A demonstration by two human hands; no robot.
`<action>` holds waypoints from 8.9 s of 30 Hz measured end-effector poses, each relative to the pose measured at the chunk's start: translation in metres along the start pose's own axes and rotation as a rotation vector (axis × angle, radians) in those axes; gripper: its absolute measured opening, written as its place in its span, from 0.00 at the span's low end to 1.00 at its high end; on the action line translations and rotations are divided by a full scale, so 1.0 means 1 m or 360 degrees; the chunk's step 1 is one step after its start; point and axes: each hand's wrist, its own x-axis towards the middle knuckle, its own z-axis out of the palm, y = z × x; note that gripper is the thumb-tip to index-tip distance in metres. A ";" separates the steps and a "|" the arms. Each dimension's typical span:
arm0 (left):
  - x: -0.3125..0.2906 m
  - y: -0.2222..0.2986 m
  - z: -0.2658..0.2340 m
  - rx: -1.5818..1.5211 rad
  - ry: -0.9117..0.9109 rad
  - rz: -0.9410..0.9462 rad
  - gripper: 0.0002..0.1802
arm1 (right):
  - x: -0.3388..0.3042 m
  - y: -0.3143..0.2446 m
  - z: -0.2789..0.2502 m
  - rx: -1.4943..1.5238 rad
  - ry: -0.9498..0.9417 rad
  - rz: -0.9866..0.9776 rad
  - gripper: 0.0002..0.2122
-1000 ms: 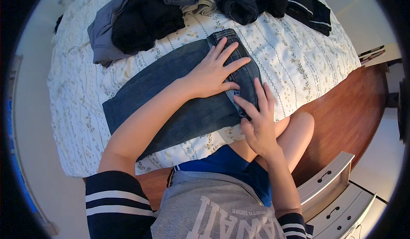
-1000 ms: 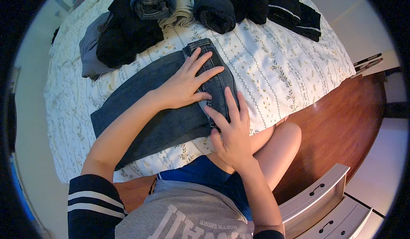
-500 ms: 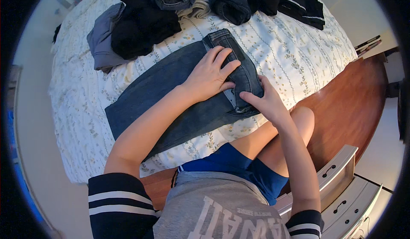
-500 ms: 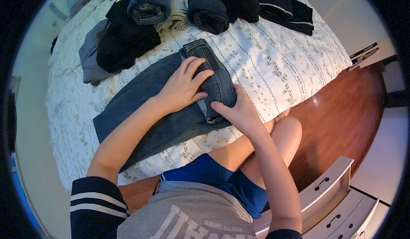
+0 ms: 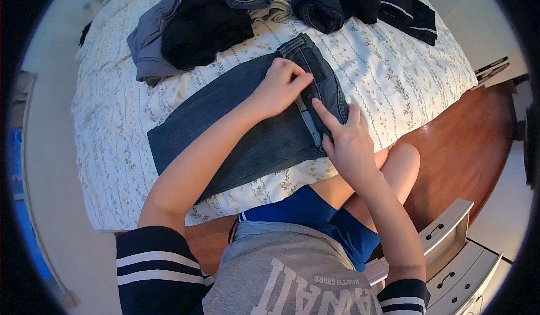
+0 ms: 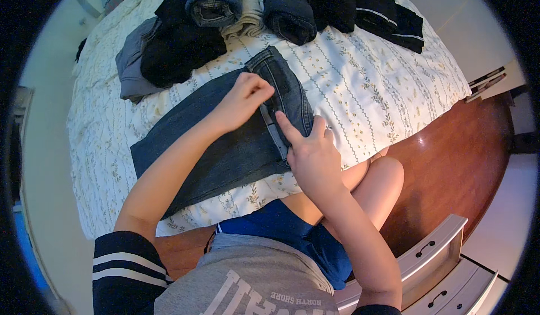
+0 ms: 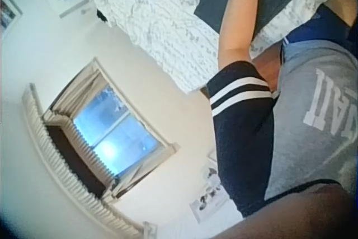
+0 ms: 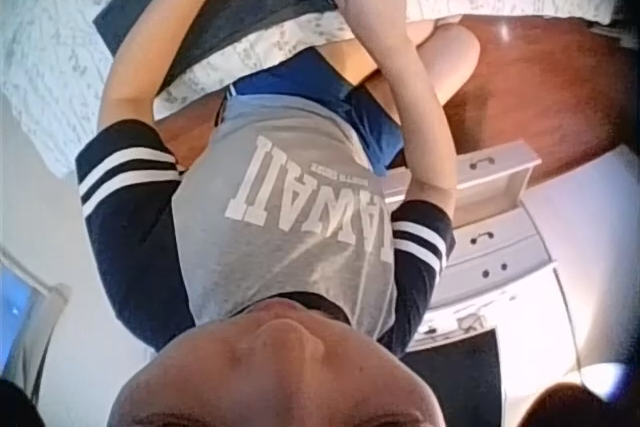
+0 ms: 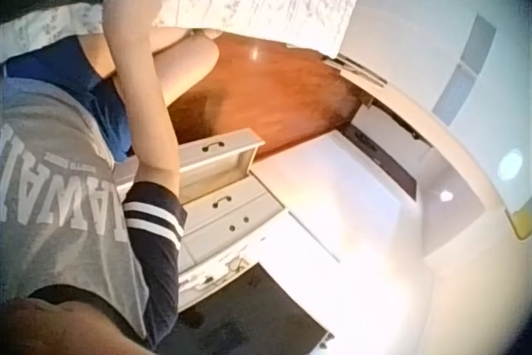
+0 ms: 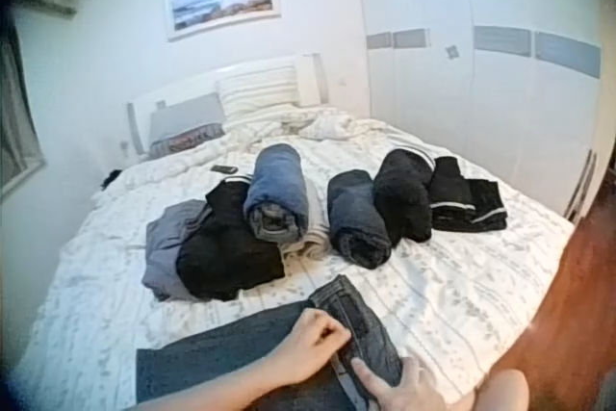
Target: Folding several pairs of jeans and organizing them into dresser drawers.
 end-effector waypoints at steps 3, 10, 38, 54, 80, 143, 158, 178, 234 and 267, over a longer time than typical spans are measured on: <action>0.002 0.007 -0.014 -0.1005 -0.0109 -0.0546 0.22 | -0.002 -0.007 0.002 -0.0222 0.0051 -0.0104 0.30; -0.012 0.006 -0.031 -0.2001 -0.0062 -0.0868 0.18 | -0.002 -0.045 0.017 -0.1168 0.0166 -0.0277 0.20; -0.083 -0.041 -0.039 -0.0017 0.0800 -0.0109 0.18 | 0.030 -0.055 0.029 0.0317 -0.0012 -0.0444 0.33; -0.227 -0.141 -0.172 0.0289 0.0288 -0.0601 0.22 | 0.029 -0.064 0.028 0.0138 -0.0156 -0.0383 0.34; -0.115 -0.019 -0.047 0.0392 0.0565 0.0300 0.31 | 0.093 -0.080 -0.020 -0.0459 -0.0802 -0.0944 0.26; -0.136 0.054 -0.018 0.0502 -0.0291 0.0299 0.44 | 0.030 -0.046 -0.030 -0.0302 -0.1009 -0.0812 0.14; -0.096 -0.018 -0.048 -0.0559 -0.0498 -0.0385 0.32 | 0.085 0.076 -0.032 0.1159 -0.1225 -0.0166 0.25; -0.068 -0.008 -0.045 0.0672 -0.0027 0.0269 0.44 | 0.114 0.089 -0.017 0.0629 -0.0396 0.0356 0.23; 0.033 -0.024 -0.098 -0.0206 -0.0931 -0.0509 0.56 | 0.082 0.054 -0.005 0.1598 0.0837 0.0536 0.17; -0.180 0.404 0.432 -0.0006 -0.3347 -0.0041 0.54 | -0.476 0.034 -0.049 0.2302 0.3620 0.1673 0.37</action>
